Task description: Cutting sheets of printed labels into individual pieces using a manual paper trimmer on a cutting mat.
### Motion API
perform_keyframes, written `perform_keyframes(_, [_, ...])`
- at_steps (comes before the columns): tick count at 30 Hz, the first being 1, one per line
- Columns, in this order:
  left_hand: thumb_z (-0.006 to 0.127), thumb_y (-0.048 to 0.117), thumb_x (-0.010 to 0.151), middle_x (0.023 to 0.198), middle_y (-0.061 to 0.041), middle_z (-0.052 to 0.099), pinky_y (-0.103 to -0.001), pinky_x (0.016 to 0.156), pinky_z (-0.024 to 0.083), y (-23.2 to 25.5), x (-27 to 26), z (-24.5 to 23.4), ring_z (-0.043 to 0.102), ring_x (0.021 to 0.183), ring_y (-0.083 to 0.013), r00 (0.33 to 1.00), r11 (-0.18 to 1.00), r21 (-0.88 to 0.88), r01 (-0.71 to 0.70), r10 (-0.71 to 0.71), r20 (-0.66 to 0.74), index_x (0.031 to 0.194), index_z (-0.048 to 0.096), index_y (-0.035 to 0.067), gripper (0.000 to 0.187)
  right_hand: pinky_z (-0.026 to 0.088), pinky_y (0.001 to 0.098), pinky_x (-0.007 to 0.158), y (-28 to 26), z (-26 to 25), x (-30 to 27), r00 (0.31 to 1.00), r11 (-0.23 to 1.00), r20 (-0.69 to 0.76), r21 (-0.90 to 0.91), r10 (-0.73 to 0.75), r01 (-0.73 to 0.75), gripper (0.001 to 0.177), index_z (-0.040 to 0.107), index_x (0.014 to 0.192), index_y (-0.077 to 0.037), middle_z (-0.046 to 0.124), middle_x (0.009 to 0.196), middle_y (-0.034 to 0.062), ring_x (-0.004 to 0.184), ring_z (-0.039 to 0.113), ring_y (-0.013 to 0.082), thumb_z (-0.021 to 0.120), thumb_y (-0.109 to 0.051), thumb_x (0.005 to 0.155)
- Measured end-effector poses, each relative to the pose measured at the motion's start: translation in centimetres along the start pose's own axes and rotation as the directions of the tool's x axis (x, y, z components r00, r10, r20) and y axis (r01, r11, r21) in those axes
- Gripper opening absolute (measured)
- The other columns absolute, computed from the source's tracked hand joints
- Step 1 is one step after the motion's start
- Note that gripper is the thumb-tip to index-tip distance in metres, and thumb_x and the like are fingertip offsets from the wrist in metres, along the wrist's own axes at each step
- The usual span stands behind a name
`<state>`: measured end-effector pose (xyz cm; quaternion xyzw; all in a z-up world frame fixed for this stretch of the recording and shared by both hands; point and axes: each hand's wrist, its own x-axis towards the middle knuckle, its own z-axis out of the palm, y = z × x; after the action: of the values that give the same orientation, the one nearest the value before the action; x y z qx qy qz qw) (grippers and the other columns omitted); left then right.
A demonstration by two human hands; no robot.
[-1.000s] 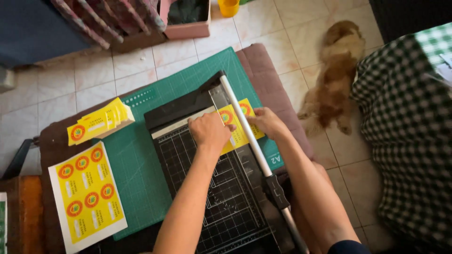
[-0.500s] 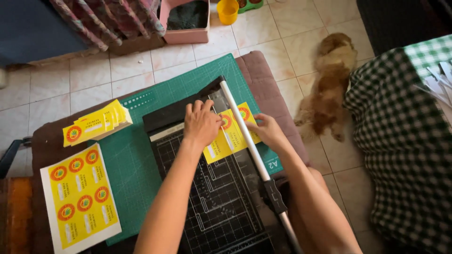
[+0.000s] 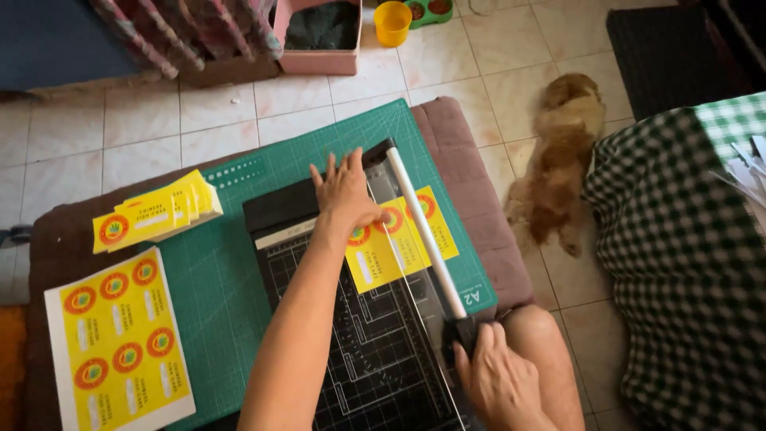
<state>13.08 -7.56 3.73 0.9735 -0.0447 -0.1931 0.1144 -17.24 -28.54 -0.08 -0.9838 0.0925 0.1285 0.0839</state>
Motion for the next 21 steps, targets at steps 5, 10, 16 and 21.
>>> perform_keyframes(5, [0.097,0.066,0.054,0.161,-0.015,0.032,-0.064,0.124,0.004,-0.7,0.4,0.7,0.030,0.148,-0.0387,0.998,0.999,-0.004,-0.041,0.041,-0.048,0.154,0.019,0.012,0.137,0.053,0.0523,0.048,-4.7,-3.5,7.5,0.984,0.990,-0.140,0.073,-0.107,0.118,0.038,0.045,0.096,-0.014,0.055,0.089,0.0085,0.061,0.066,0.0386,0.048,-0.051,0.102])
perform_keyframes(10, [0.097,0.069,0.053,0.154,-0.016,0.041,-0.059,0.125,0.009,-1.3,0.7,1.0,0.037,0.143,-0.0393,0.989,0.994,0.034,-0.108,0.111,-0.093,0.152,0.022,0.008,0.138,0.050,0.0559,0.050,-6.2,-4.6,9.8,0.986,0.990,-0.113,0.059,-0.124,0.132,0.039,0.044,0.097,-0.012,0.053,0.092,0.0107,0.062,0.064,0.0421,0.044,-0.050,0.105])
perform_keyframes(16, [0.094,0.062,0.049,0.145,-0.015,0.048,-0.058,0.124,0.020,-1.4,0.4,0.6,0.045,0.139,-0.0392,0.984,0.988,-0.001,-0.153,0.153,-0.090,0.148,0.027,0.008,0.131,0.058,0.0526,0.073,-8.7,-6.3,13.6,0.987,0.991,-0.084,0.005,-0.136,0.137,0.042,0.047,0.104,-0.010,0.054,0.092,0.0036,0.074,0.076,0.0429,0.033,-0.050,0.104])
perform_keyframes(21, [0.092,0.031,0.058,0.137,-0.017,0.052,-0.054,0.119,0.030,-1.0,-0.8,-0.5,0.051,0.132,-0.0422,0.971,0.982,0.040,-0.183,0.187,-0.150,0.145,0.029,0.004,0.110,0.057,0.0525,0.068,-10.7,-6.3,19.3,0.918,0.962,-0.290,-0.054,-0.270,0.267,0.041,0.048,0.101,-0.009,0.056,0.087,0.0037,0.067,0.075,0.0416,0.035,-0.048,0.104])
